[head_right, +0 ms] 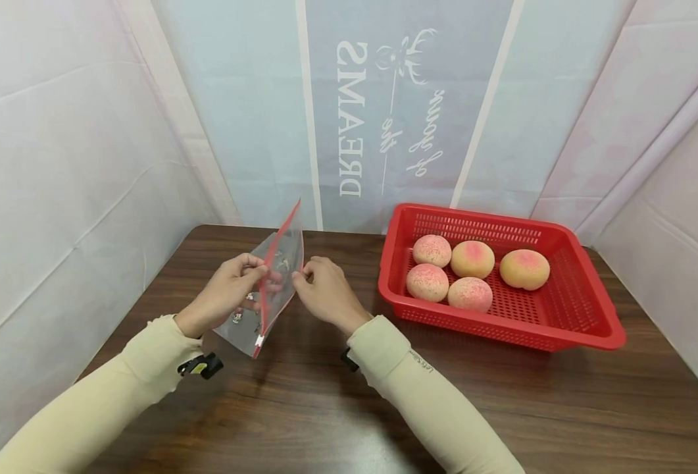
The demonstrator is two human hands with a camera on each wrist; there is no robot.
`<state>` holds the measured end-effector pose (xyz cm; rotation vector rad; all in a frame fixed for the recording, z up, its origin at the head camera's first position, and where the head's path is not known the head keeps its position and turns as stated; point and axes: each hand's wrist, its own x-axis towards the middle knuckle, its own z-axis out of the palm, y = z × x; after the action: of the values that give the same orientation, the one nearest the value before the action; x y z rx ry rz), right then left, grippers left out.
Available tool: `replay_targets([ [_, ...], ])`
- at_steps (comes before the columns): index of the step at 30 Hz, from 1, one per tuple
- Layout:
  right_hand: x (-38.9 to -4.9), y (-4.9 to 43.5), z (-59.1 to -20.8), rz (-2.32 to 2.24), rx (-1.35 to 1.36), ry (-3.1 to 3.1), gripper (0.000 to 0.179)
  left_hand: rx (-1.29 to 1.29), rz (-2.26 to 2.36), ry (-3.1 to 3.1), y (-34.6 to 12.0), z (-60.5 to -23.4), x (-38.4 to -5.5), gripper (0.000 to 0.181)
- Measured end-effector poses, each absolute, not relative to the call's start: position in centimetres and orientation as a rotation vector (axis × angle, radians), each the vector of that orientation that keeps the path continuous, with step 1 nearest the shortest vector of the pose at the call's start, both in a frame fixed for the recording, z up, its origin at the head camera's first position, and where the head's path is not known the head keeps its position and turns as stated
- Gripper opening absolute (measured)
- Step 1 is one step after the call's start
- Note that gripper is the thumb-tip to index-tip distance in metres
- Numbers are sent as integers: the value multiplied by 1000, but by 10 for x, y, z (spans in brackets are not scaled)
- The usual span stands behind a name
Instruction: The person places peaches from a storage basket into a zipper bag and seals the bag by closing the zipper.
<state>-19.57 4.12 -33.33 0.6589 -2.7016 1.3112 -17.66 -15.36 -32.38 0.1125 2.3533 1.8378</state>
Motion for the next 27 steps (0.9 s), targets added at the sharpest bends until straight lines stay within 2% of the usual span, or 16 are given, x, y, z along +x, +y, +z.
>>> replay_targets([
  [11, -209, 68, -317, 1482, 556, -2756, 23, 93, 1959, 2260, -157, -303, -184, 21],
  [18, -217, 81, -310, 1969, 403, -2649, 22, 65, 1977, 2250, -162, -294, -187, 17],
  [27, -222, 92, -306, 2094, 334, -2594, 22, 42, 1944, 2319, -170, -286, -190, 25],
])
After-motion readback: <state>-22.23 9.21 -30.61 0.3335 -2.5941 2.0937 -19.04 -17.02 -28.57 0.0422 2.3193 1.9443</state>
